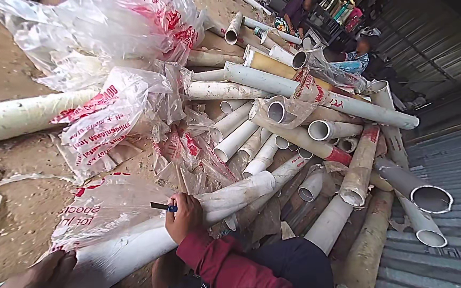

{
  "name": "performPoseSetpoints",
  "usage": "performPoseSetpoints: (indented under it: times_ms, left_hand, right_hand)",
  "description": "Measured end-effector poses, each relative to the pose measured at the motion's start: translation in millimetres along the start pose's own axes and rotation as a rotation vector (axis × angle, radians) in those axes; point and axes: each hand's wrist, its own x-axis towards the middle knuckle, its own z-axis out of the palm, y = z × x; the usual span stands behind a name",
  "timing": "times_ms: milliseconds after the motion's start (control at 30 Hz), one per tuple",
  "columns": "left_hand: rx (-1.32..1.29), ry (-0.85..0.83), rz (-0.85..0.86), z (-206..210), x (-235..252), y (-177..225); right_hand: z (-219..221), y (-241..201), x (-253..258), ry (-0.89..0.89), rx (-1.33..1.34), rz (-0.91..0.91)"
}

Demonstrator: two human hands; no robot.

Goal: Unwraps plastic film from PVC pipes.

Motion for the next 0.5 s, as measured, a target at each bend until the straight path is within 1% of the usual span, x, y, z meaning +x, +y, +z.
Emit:
performPoseSetpoints:
  times_ms: [100,167,200,267,300,333,367,400,433,500]
  left_hand:
    - [-0.168,-0.005,0.073,14,14,8]
    - [-0.329,0.02,0.137,24,18,19]
    - [-0.465,0.052,0.165,29,20,28]
    - [-0.881,0.057,0.258,28,20,60]
    - [-1.032,0.035,0.376,18,17,79]
    - [-1.049,0.046,0.548,3,16,92]
    - [-0.934,0.125,0.738,-15,18,99]
    - [-0.789,0.226,0.875,-31,21,98]
    - [-0.702,0.272,0.936,-44,26,89]
    - [-0.649,0.245,0.905,-52,36,60]
  right_hand:
    - [-4,-2,-1,0.044,0.05,0.054]
    - [-5,-1,-1,0.076,0.053,0.071]
    - [-5,0,-2,0.089,0.052,0.078]
    - [-3,1,-3,0.099,0.066,0.087]
    - [-4,2,-4,0.094,0.077,0.092]
    - [-4,1,-5,0.075,0.095,0.11]
    - [-5,0,-5,0.061,0.11,0.132]
    - [-7,0,-5,0.042,0.133,0.16]
    - [-8,0,-5,0.023,0.153,0.186]
    - [-11,-1,-4,-0.006,0.188,0.238]
